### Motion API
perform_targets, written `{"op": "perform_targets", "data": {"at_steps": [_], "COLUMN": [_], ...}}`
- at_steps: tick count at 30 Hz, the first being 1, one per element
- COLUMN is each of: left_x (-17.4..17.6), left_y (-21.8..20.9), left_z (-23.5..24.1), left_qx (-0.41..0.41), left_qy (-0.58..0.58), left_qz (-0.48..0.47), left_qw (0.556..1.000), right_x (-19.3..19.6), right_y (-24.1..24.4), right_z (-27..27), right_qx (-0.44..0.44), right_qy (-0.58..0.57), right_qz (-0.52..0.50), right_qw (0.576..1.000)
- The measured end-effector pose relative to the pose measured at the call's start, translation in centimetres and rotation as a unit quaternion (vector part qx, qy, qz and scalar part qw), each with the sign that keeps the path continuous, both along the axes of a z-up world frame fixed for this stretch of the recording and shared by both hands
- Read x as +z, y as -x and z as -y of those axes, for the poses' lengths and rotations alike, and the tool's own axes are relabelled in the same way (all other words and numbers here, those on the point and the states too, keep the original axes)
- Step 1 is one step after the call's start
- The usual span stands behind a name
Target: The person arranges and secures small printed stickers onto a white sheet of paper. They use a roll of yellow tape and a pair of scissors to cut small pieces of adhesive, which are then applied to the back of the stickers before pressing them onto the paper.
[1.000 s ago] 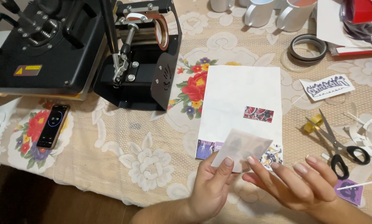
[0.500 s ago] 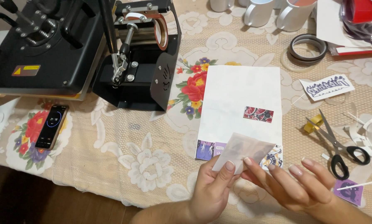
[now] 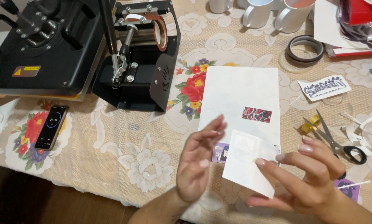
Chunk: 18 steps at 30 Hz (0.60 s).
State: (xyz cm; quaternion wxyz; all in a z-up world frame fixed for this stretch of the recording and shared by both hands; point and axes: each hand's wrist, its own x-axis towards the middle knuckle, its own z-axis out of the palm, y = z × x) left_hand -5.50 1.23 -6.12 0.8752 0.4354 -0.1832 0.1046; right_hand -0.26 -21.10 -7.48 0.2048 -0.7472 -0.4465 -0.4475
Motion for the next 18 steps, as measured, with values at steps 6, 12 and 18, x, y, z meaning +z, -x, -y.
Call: {"op": "perform_targets", "data": {"at_steps": [6,12,18], "left_x": [2.1,2.4,1.8], "left_y": [-0.9,-2.6,-3.4], "left_z": [-1.8,-1.0,-0.3], "left_qx": [0.221,0.100,0.086], "left_qy": [-0.471,-0.486,-0.443], "left_qz": [0.121,0.042,0.022], "left_qw": [0.845,0.867,0.892], "right_x": [1.9,2.6,2.4], "right_y": [0.7,0.2,-0.3], "right_z": [-0.4,-0.9,-0.8], "right_qx": [0.039,0.102,0.107], "right_qy": [-0.051,-0.091,-0.077], "right_qz": [-0.253,-0.499,-0.495], "right_qw": [0.965,0.856,0.859]}}
